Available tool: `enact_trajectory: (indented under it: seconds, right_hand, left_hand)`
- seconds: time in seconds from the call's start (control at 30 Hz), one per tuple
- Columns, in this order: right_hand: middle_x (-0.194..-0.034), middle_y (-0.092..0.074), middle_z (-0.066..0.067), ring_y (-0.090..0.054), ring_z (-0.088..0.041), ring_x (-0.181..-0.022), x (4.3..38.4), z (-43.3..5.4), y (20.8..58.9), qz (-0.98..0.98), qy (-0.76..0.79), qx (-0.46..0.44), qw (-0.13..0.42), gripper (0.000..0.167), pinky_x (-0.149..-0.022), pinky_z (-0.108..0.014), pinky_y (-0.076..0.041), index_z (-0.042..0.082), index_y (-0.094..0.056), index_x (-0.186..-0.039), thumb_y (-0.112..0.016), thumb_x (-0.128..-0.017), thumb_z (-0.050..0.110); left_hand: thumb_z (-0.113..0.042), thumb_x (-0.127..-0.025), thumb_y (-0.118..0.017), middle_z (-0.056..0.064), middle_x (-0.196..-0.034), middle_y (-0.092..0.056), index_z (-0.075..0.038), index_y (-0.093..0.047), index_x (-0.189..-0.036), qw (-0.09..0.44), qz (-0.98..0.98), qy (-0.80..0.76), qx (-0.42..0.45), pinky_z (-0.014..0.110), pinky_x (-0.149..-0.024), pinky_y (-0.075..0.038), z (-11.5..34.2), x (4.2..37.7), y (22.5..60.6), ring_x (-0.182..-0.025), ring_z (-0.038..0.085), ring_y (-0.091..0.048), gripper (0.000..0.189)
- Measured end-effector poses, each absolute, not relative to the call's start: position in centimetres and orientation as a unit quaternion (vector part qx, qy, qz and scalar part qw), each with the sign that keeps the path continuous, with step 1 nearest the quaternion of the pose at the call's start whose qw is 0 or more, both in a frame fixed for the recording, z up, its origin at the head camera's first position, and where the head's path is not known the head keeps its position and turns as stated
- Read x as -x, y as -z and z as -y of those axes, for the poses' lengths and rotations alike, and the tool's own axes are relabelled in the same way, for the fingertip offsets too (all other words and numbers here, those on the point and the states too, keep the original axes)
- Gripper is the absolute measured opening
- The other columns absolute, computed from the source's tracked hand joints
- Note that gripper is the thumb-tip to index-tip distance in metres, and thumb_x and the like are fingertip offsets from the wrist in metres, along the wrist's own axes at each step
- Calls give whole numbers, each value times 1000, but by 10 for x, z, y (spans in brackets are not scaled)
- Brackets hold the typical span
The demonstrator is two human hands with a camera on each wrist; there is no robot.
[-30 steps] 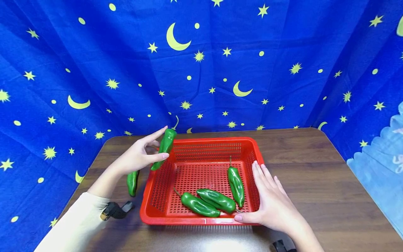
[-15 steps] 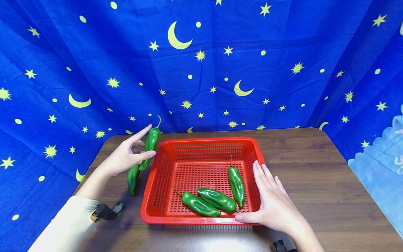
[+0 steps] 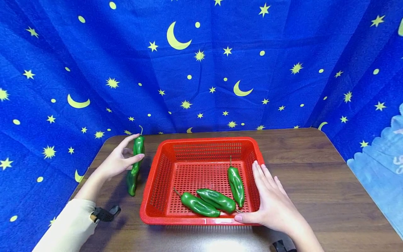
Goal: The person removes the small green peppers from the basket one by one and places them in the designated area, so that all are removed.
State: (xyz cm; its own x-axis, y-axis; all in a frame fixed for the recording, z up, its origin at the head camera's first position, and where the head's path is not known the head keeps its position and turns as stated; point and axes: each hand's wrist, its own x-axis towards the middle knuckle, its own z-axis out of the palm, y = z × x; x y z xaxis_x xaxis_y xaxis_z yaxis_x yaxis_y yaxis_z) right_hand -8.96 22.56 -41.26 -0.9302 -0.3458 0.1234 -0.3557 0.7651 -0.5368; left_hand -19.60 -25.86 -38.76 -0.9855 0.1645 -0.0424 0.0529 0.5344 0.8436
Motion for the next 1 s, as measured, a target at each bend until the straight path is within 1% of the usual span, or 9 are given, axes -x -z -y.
enact_trajectory:
  seconds: [0.17, 0.27, 0.33, 0.47, 0.57, 0.67, 0.8, 0.87, 1.0]
  right_hand:
    - [-167, -9, -17, -7, -35, -154, 90, -225, 412, 940, -286, -185, 9, 137, -124, -54, 2, 11, -3, -161, -83, -63, 66]
    - [-167, -8, -17, -6, -35, -154, 90, -225, 412, 940, -287, -185, 7, 137, -124, -54, 2, 11, -4, -161, -83, -63, 67]
    - [-167, -8, -17, -6, -35, -154, 91, -225, 412, 940, -287, -183, 6, 138, -124, -55, 1, 11, -3, -161, -83, -63, 67]
    - [-167, -7, -16, -5, -35, -155, 92, -225, 411, 940, -291, -180, 0, 138, -123, -58, 0, 12, -2, -161, -83, -63, 66]
    - [-167, -7, -16, -5, -34, -155, 92, -225, 412, 940, -291, -179, -2, 138, -123, -57, 1, 13, -2, -161, -83, -63, 67]
    - [-167, -7, -16, -5, -34, -155, 91, -224, 412, 940, -290, -179, 0, 138, -124, -56, 1, 14, -2, -161, -83, -63, 67]
    - [-167, -9, -17, -6, -34, -155, 91, -224, 412, 940, -290, -181, 6, 138, -124, -57, -1, 13, -3, -161, -84, -62, 66]
    - [-167, -9, -17, -6, -34, -155, 91, -224, 413, 940, -290, -181, 8, 138, -123, -58, -2, 12, -4, -161, -84, -62, 66]
    - [-167, -9, -17, -6, -34, -155, 91, -225, 413, 941, -289, -179, 7, 138, -123, -57, -2, 12, -4, -161, -83, -62, 67]
  left_hand:
    - [-22, -91, -74, 18, -89, -60, -25, -27, -154, 65, -887, -455, -48, 38, -54, -57, 254, 201, 405, -67, 19, -62, 79]
    - [-27, -89, -75, 16, -88, -63, -24, -29, -154, 66, -915, -395, -42, 33, -55, -56, 249, 205, 412, -64, 19, -63, 80]
    - [-31, -89, -75, 16, -90, -67, -23, -30, -154, 74, -933, -350, -41, 33, -57, -55, 247, 208, 416, -64, 19, -65, 80]
    - [-37, -87, -75, 20, -106, -69, -18, -33, -153, 100, -956, -271, -51, 38, -70, -55, 241, 212, 420, -83, 27, -69, 80]
    - [-39, -86, -76, 23, -122, -65, -15, -37, -151, 124, -963, -234, -57, 46, -80, -54, 235, 213, 421, -102, 35, -65, 79]
    - [-39, -86, -76, 28, -129, -61, -15, -37, -151, 142, -967, -205, -58, 55, -88, -53, 229, 213, 422, -113, 44, -61, 79]
    - [-39, -87, -74, 32, -134, -57, -17, -34, -152, 152, -970, -183, -46, 62, -94, -49, 224, 213, 424, -121, 51, -56, 79]
    - [-40, -88, -73, 32, -137, -55, -19, -33, -154, 155, -971, -177, -38, 63, -96, -48, 223, 213, 425, -124, 51, -54, 79]
    - [-39, -90, -72, 31, -139, -53, -18, -32, -156, 153, -972, -173, -39, 63, -99, -45, 222, 212, 426, -126, 50, -52, 80]
